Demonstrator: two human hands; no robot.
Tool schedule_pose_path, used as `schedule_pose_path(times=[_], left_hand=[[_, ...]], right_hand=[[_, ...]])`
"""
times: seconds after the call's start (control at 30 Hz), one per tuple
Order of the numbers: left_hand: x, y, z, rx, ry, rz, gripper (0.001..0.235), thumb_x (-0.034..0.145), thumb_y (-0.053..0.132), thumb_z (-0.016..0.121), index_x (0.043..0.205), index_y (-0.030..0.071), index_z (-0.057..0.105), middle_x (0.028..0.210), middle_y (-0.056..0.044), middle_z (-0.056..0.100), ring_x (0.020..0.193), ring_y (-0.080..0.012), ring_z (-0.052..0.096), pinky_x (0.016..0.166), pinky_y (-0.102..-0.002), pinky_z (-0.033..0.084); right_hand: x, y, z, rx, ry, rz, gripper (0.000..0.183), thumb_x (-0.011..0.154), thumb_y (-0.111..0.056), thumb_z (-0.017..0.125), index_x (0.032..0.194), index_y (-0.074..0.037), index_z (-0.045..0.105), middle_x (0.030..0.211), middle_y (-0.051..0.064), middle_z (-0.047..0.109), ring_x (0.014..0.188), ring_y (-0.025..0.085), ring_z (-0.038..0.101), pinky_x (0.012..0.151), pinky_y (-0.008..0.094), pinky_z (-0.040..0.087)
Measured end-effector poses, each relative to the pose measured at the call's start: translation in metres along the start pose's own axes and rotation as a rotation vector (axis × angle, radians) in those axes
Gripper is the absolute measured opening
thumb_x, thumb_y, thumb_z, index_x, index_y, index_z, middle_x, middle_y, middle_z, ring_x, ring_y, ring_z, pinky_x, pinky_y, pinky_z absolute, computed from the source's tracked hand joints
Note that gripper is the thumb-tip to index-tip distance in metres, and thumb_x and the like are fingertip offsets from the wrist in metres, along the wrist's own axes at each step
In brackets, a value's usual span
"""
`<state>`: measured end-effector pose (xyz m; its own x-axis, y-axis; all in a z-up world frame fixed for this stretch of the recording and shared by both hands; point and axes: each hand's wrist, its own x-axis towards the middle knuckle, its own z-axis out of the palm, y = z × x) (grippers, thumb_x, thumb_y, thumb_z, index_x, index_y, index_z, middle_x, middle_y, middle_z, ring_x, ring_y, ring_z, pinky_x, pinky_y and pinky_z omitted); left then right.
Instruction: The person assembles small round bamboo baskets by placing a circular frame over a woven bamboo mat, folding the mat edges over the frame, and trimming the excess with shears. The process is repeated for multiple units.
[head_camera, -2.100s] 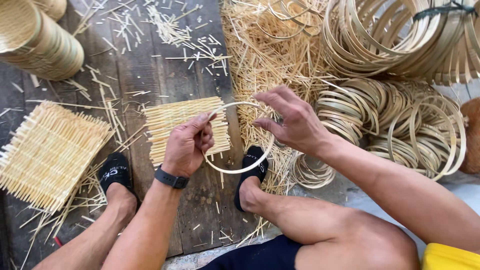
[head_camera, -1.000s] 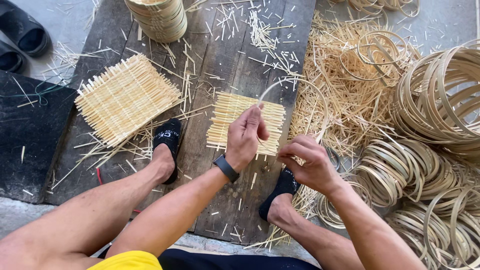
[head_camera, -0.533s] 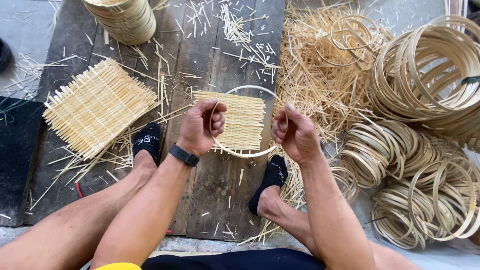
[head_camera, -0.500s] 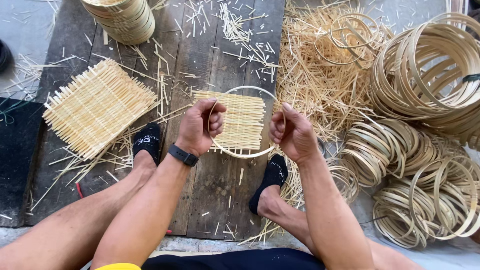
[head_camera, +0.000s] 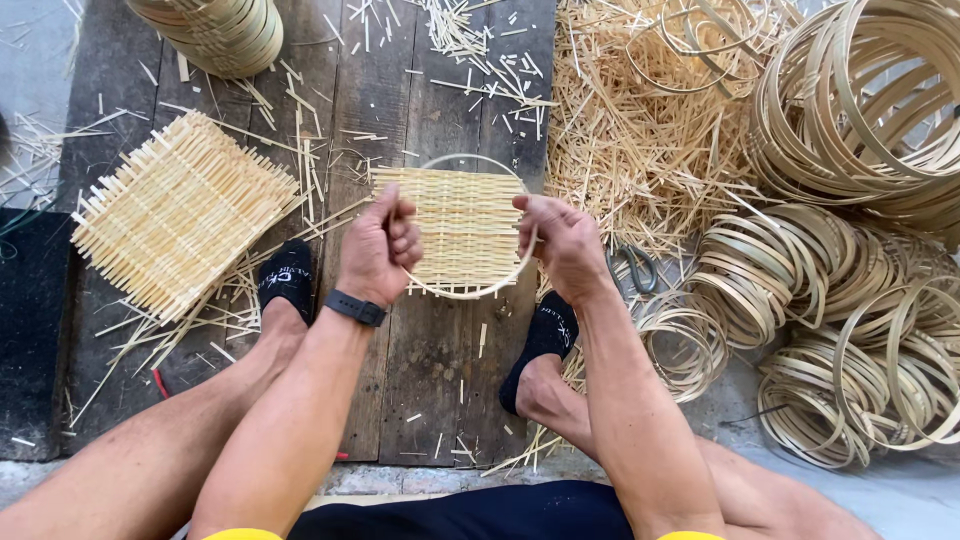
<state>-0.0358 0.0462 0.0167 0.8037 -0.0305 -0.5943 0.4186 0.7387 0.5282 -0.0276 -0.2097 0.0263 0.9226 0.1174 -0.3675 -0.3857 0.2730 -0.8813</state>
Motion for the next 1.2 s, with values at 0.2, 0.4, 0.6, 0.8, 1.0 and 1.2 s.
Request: schedule_pose_path(times=[0.2, 0.4, 0.6, 0.8, 1.0, 1.2], left_hand=[[0.044, -0.021, -0.031, 0.452, 0.182, 0.282, 0.012, 0.084, 0.008, 0.068, 0.095, 0.007, 0.070, 0.074, 0.001, 0.067, 0.061, -0.0091, 0.061, 0.051, -0.025, 0.053], [0.090, -0.051, -0.082, 1.336, 0.299, 0.652, 0.012, 0.080, 0.006, 0.082, 0.091, 0.008, 0.082, 0.081, -0.013, 0.073, 0.071, -0.0225, 0.069, 0.071, -0.034, 0.055], [0.106, -0.053, -0.096, 1.342, 0.333, 0.428, 0.013, 0.078, 0.009, 0.084, 0.090, 0.012, 0.082, 0.083, -0.010, 0.078, 0.071, -0.0201, 0.072, 0.073, -0.032, 0.057], [0.114, -0.049, -0.095, 1.329, 0.370, 0.421, 0.015, 0.072, 0.012, 0.088, 0.086, 0.014, 0.082, 0.081, -0.007, 0.078, 0.070, -0.0191, 0.074, 0.071, -0.031, 0.058], [0.117, -0.054, -0.097, 1.411, 0.426, 0.396, 0.015, 0.072, 0.017, 0.090, 0.084, 0.014, 0.083, 0.078, -0.006, 0.077, 0.068, -0.0189, 0.073, 0.071, -0.031, 0.057], [0.125, -0.058, -0.109, 1.273, 0.379, 0.392, 0.020, 0.069, 0.013, 0.091, 0.086, 0.011, 0.081, 0.076, -0.005, 0.077, 0.067, -0.0144, 0.073, 0.068, -0.029, 0.058]], right_hand=[[0.036, 0.051, 0.000, -0.513, 0.376, 0.040, 0.024, 0.086, -0.008, 0.076, 0.110, -0.002, 0.075, 0.093, 0.009, 0.079, 0.072, 0.011, 0.074, 0.060, 0.024, 0.063], [0.064, 0.101, -0.004, -1.033, 0.438, 0.096, 0.015, 0.083, -0.015, 0.082, 0.097, -0.011, 0.083, 0.098, 0.007, 0.077, 0.081, 0.019, 0.072, 0.078, 0.034, 0.059], [0.069, 0.126, -0.015, -0.934, 0.474, 0.084, 0.019, 0.085, -0.017, 0.080, 0.102, -0.010, 0.081, 0.091, 0.008, 0.079, 0.081, 0.018, 0.075, 0.080, 0.032, 0.059], [0.076, 0.127, -0.025, -0.849, 0.439, 0.096, 0.019, 0.082, -0.016, 0.080, 0.099, -0.007, 0.081, 0.086, 0.009, 0.080, 0.076, 0.016, 0.075, 0.075, 0.031, 0.060], [0.082, 0.126, -0.019, -1.014, 0.445, 0.035, 0.013, 0.081, -0.012, 0.082, 0.092, -0.005, 0.082, 0.086, 0.013, 0.078, 0.077, 0.020, 0.074, 0.079, 0.033, 0.058], [0.081, 0.123, -0.019, -0.927, 0.457, 0.124, 0.016, 0.079, -0.014, 0.083, 0.094, -0.007, 0.081, 0.086, 0.011, 0.079, 0.077, 0.019, 0.075, 0.079, 0.033, 0.059]])
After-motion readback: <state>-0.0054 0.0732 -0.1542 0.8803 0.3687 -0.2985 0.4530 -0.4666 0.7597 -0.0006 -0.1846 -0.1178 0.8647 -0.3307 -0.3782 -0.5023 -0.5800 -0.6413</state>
